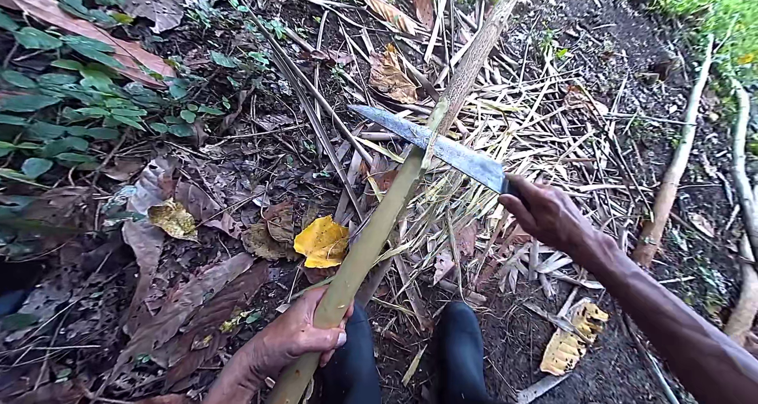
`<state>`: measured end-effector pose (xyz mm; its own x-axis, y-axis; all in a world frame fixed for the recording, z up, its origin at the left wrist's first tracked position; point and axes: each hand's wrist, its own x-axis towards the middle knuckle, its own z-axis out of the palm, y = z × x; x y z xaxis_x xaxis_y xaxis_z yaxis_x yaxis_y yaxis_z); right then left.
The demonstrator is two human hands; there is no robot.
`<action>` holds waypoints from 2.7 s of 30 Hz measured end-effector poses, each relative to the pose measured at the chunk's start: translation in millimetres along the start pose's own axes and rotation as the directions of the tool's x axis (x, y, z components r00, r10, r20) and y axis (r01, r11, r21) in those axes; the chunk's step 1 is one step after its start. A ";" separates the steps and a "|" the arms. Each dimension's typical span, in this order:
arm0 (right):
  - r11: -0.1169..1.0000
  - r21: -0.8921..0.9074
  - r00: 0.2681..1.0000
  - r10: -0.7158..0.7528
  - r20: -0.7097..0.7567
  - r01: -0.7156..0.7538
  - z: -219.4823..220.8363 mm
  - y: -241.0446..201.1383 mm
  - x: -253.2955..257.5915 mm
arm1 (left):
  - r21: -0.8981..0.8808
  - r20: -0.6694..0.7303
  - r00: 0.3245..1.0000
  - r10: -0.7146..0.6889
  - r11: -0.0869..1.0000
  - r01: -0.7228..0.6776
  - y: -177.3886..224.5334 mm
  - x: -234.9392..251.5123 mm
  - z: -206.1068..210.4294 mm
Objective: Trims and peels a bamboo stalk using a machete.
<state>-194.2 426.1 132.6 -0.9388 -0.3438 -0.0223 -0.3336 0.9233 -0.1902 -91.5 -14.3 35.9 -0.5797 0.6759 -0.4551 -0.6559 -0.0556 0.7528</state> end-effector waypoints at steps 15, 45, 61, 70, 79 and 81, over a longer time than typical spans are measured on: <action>1.000 -0.017 0.999 -0.012 -0.034 0.011 -13.2 23.4 22.0 | -0.020 0.006 0.999 0.034 0.999 -0.034 -3.1 -1.7 -9.6; 0.920 -0.083 0.923 0.383 -0.027 -0.384 -36.0 85.4 118.0 | -0.014 -0.047 0.998 0.032 0.999 -0.033 -3.6 -6.1 -15.9; 0.985 0.144 0.988 0.113 -0.102 -0.098 46.5 -9.8 -66.5 | 0.697 -0.669 0.674 0.313 0.580 0.422 3.5 -16.9 44.1; 0.967 0.205 0.988 -0.145 -0.058 0.154 112.5 -99.5 -83.0 | 0.693 -0.685 0.651 0.326 0.565 0.446 2.2 -18.6 40.9; 0.963 0.232 0.989 -0.118 -0.088 0.136 135.8 -107.2 -67.5 | 0.656 -0.711 0.634 0.304 0.612 0.442 4.6 -19.2 32.1; 0.964 0.189 0.981 -0.170 -0.093 0.185 129.7 -114.3 -71.1 | 0.673 -0.701 0.632 0.330 0.599 0.434 4.9 -19.9 30.7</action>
<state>-78.2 322.8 28.7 -0.8722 -0.4785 0.1014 -0.4792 0.7944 -0.3733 -68.4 -5.5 63.2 -0.9218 -0.1068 -0.3726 -0.3192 0.7547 0.5732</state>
